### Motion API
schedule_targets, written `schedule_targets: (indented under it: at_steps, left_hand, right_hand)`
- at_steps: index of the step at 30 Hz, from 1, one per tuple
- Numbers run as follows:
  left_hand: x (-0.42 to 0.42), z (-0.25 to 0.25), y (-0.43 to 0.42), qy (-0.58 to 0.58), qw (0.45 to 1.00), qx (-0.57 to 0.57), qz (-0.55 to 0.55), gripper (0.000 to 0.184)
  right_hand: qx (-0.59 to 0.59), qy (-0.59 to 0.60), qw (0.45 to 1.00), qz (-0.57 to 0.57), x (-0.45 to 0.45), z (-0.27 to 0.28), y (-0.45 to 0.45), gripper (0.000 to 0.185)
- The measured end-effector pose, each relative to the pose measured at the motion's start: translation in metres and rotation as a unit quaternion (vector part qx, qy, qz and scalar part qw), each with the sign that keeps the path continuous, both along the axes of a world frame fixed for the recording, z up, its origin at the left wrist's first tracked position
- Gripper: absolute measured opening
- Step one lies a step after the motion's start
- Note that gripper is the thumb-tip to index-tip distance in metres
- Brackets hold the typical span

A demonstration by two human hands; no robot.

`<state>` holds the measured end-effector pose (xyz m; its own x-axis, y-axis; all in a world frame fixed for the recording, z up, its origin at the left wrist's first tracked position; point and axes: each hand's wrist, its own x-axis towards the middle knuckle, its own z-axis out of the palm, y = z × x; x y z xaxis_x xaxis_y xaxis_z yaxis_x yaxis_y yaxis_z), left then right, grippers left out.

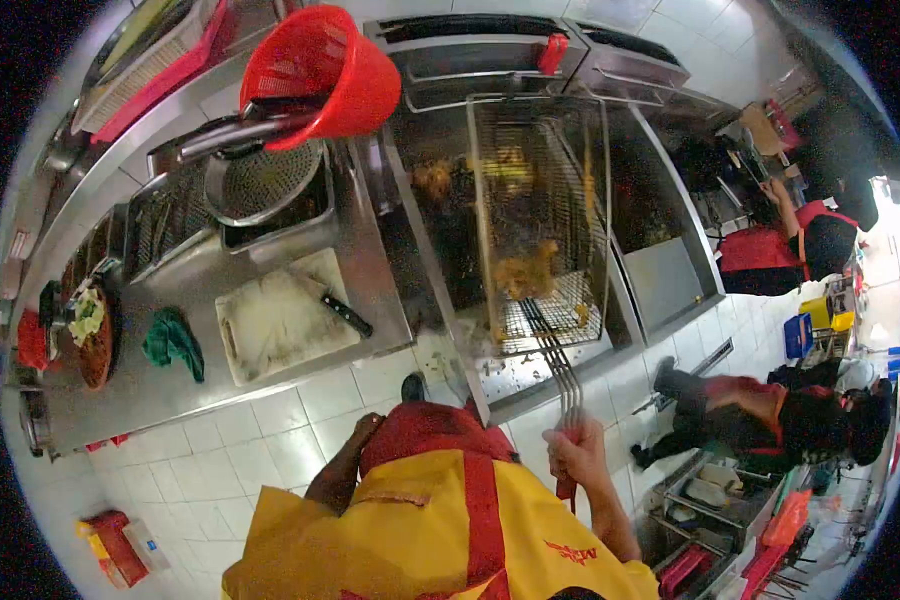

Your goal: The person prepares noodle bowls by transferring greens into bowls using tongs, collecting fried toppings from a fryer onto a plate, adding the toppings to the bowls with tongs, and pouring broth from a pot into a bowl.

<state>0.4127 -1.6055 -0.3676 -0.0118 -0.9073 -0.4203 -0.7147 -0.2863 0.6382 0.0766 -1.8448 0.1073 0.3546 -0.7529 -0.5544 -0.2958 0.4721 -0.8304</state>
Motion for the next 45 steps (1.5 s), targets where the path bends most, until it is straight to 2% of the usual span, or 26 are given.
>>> schedule_targets:
  at_steps: [4, 7, 9, 11, 13, 15, 16, 18, 19, 20, 21, 23, 24, 26, 28, 30, 31, 33, 35, 38, 39, 40, 42, 43, 44, 45]
  left_hand:
    - [0.012, 0.060, -0.024, 0.022, 0.989, 0.125, 0.076, 0.037]
    - [0.029, 0.068, -0.037, -0.032, 0.981, 0.074, 0.175, 0.044]
    - [0.050, 0.091, -0.054, -0.078, 0.992, 0.086, 0.047, 0.046]
    - [0.060, 0.202, -0.100, 0.135, 0.942, 0.302, 0.062, 0.045]
    - [0.089, 0.273, -0.124, 0.390, 0.869, 0.282, 0.115, 0.030]
    - [0.120, 0.362, -0.138, 0.438, 0.889, 0.067, 0.116, 0.025]
    - [0.155, 0.365, -0.139, 0.329, 0.940, -0.043, 0.082, 0.023]
    - [0.205, 0.399, -0.142, 0.244, 0.909, -0.142, 0.308, 0.023]
    - [0.220, 0.409, -0.143, 0.170, 0.896, -0.218, 0.346, 0.025]
    - [0.239, 0.412, -0.144, 0.133, 0.885, -0.258, 0.364, 0.026]
    - [0.258, 0.415, -0.144, 0.093, 0.871, -0.296, 0.382, 0.027]
    - [0.301, 0.404, -0.144, 0.084, 0.821, -0.245, 0.509, 0.017]
    - [0.302, 0.396, -0.143, 0.084, 0.822, -0.246, 0.507, 0.017]
    - [0.278, 0.386, -0.143, 0.088, 0.794, -0.278, 0.533, 0.016]
    - [0.282, 0.304, -0.133, 0.235, 0.774, -0.352, 0.471, 0.019]
    - [0.284, 0.210, -0.133, 0.140, 0.913, -0.262, 0.280, 0.026]
    - [0.246, 0.222, -0.133, 0.168, 0.942, -0.175, 0.231, 0.032]
    - [0.164, 0.277, -0.135, 0.245, 0.953, 0.017, 0.179, 0.045]
    - [0.100, 0.321, -0.153, 0.244, 0.943, 0.198, 0.106, 0.053]
    - [0.035, 0.315, -0.151, 0.219, 0.946, 0.237, -0.044, 0.054]
    - [0.016, 0.300, -0.147, 0.199, 0.947, 0.237, -0.083, 0.054]
    - [0.002, 0.249, -0.132, 0.202, 0.957, 0.155, -0.139, 0.051]
    - [-0.011, 0.240, -0.118, 0.137, 0.973, 0.107, -0.150, 0.040]
    - [-0.004, 0.182, -0.097, 0.117, 0.974, 0.085, -0.176, 0.038]
    - [0.002, 0.125, -0.077, 0.097, 0.973, 0.062, -0.202, 0.036]
    - [0.009, 0.092, -0.071, 0.066, 0.965, 0.135, -0.215, 0.033]
  right_hand:
    - [0.022, 0.013, 0.997, -0.067, -0.017, -0.015, 0.019, 0.024]
    - [-0.017, 0.054, 0.997, -0.059, -0.034, -0.041, 0.026, 0.022]
    - [-0.028, 0.036, 0.999, -0.026, -0.061, -0.080, 0.033, 0.024]
    - [-0.104, 0.059, 0.991, -0.061, -0.088, -0.128, 0.038, 0.026]
    - [-0.064, 0.025, 0.995, -0.079, -0.093, -0.132, 0.041, 0.029]
    - [-0.094, 0.087, 0.990, -0.065, -0.097, -0.151, 0.045, 0.031]
    - [-0.049, 0.118, 0.988, -0.088, -0.083, -0.131, 0.047, 0.034]
    - [-0.122, 0.143, 0.978, -0.085, -0.086, -0.147, 0.051, 0.033]
    - [-0.194, 0.172, 0.961, -0.092, -0.087, -0.152, 0.053, 0.033]
    - [-0.108, 0.132, 0.975, -0.144, -0.077, -0.143, 0.051, 0.032]
    - [-0.112, 0.129, 0.975, -0.141, -0.073, -0.138, 0.046, 0.032]
    - [-0.055, 0.075, 0.984, -0.152, -0.067, -0.131, 0.039, 0.032]
    - [0.052, 0.116, 0.987, -0.098, -0.073, -0.130, 0.029, 0.029]
    - [0.028, 0.109, 0.987, -0.114, -0.080, -0.152, 0.026, 0.028]
    - [-0.035, 0.104, 0.986, -0.128, -0.084, -0.174, 0.026, 0.028]
    - [-0.008, 0.093, 0.989, -0.118, -0.090, -0.195, 0.016, 0.028]
    - [0.017, 0.079, 0.992, -0.099, -0.092, -0.199, 0.018, 0.028]
    - [-0.029, 0.114, 0.977, -0.175, -0.069, -0.192, 0.021, 0.030]
    - [-0.030, 0.113, 0.986, -0.119, -0.073, -0.203, 0.013, 0.030]
    - [-0.049, 0.087, 0.989, -0.107, -0.071, -0.233, 0.007, 0.028]
    - [-0.062, 0.084, 0.991, -0.086, -0.070, -0.241, 0.005, 0.026]
    - [-0.055, 0.087, 0.990, -0.096, -0.061, -0.239, 0.005, 0.026]
    - [-0.066, 0.087, 0.988, -0.105, -0.051, -0.247, 0.005, 0.026]
    - [-0.085, 0.084, 0.988, -0.102, -0.053, -0.255, 0.005, 0.027]
    - [-0.184, 0.138, 0.972, -0.049, -0.052, -0.249, 0.005, 0.028]
    - [-0.278, 0.190, 0.942, 0.011, -0.048, -0.247, 0.002, 0.028]
